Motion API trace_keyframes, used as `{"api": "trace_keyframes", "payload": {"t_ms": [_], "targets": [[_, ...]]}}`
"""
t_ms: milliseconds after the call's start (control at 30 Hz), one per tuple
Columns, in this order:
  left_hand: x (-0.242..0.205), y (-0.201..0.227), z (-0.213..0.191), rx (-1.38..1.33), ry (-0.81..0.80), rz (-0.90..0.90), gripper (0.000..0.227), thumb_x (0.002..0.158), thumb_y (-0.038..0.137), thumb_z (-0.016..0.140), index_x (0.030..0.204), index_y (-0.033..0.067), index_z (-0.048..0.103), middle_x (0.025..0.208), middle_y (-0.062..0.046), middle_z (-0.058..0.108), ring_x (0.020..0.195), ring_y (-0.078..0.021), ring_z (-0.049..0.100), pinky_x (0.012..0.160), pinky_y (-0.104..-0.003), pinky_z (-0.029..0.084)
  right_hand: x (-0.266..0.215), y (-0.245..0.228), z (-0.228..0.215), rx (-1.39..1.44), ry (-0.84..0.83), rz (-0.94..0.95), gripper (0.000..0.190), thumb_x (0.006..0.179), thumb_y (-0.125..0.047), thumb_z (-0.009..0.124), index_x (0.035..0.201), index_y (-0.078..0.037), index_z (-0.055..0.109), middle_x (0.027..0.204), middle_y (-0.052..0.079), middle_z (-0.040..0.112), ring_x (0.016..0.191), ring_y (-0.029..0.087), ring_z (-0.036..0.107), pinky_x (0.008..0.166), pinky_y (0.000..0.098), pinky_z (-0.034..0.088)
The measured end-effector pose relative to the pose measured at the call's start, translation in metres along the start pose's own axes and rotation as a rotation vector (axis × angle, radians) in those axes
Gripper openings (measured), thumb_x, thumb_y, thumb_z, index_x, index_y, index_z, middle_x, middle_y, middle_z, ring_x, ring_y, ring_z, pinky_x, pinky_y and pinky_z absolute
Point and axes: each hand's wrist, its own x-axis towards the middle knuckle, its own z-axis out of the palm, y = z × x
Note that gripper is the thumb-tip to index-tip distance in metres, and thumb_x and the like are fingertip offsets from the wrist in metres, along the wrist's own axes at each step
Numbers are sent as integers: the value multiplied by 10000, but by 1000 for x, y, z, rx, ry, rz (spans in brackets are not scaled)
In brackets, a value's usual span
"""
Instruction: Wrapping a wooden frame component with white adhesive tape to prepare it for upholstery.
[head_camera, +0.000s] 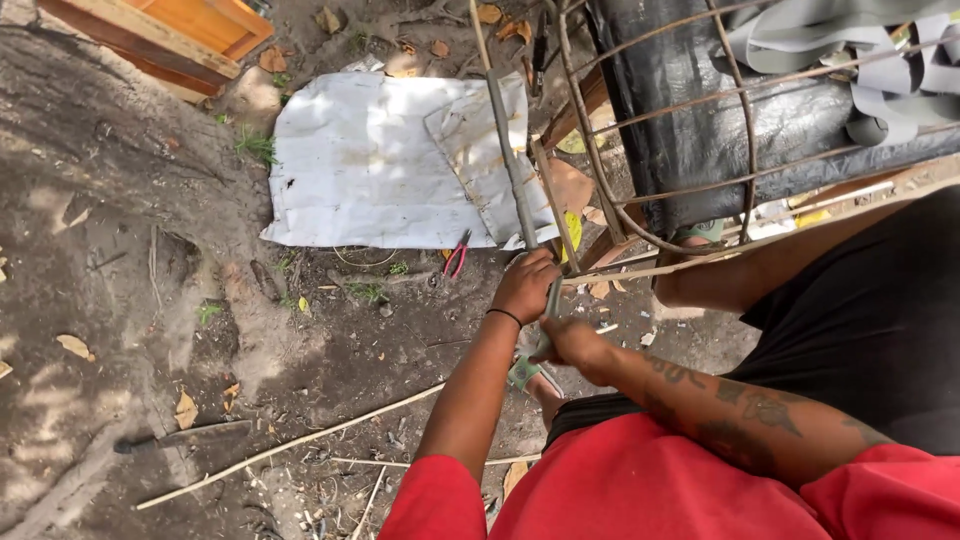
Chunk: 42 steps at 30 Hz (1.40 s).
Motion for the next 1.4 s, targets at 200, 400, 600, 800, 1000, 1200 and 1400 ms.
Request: {"api": "trace_keyframes", "payload": {"t_ms": [200, 400, 600, 800, 1000, 1200, 1400], "targets": [[2, -26, 21, 63, -43, 110, 162, 800, 36, 638, 913, 67, 749, 883, -79, 722, 1159, -285, 633, 1005, -455, 525, 18, -4, -24, -330, -160, 45, 752, 980, -628, 555, 1405, -9, 600, 1294, 274, 657, 1192, 394, 677, 867, 503, 615], [73, 39, -112, 26, -837, -212, 531, 890, 353, 632, 1383, 172, 558, 1253, -133, 690, 1360, -330, 530, 1116, -553, 422, 115, 27, -60, -696, 66, -343, 549, 989, -551, 475, 1045, -61, 716, 980, 183, 730, 1040, 350, 717, 926, 489, 554], [96, 24, -65, 41, -914, -404, 601, 1080, 465, 318, 1623, 212, 277, 1354, -247, 622, 1263, -375, 634, 1041, -559, 498, 162, 12, -81, -948, 673, -841, 184, 955, -421, 558, 933, -240, 581, 778, -34, 659, 809, 180, 750, 763, 323, 603], [67, 55, -100, -533, -455, -649, 548, 1011, 203, 614, 1539, 239, 476, 1349, -207, 643, 1279, -380, 611, 1071, -506, 503, 143, -3, -81, -796, 28, -339, 674, 1083, -602, 221, 1318, -132, 643, 1284, 198, 708, 1269, 357, 643, 1152, 549, 438], [48, 93, -132, -810, -130, -865, 568, 987, 153, 647, 1522, 141, 458, 1204, -303, 705, 1254, -393, 634, 1057, -478, 504, 13, -51, -98, -301, -714, 34, 1078, 858, -894, 487, 1559, -81, 399, 1609, 244, 416, 1462, 546, 336, 1171, 724, 244], [-80, 76, -27, -325, 154, -594, 379, 838, 269, 837, 1161, 137, 689, 1007, -114, 691, 1011, -327, 675, 917, -423, 535, 44, -28, -42, 289, -156, -60, 709, 1006, -586, 619, 1358, 30, 608, 1344, 230, 627, 1266, 424, 602, 1033, 548, 519], [-102, 60, -32, -188, -29, -219, 548, 763, 201, 783, 1297, 190, 660, 1095, -76, 691, 1084, -286, 643, 977, -451, 482, 16, -45, -55, -397, -21, -154, 598, 996, -605, 522, 1038, -71, 788, 879, 170, 741, 927, 319, 739, 829, 438, 572]]}}
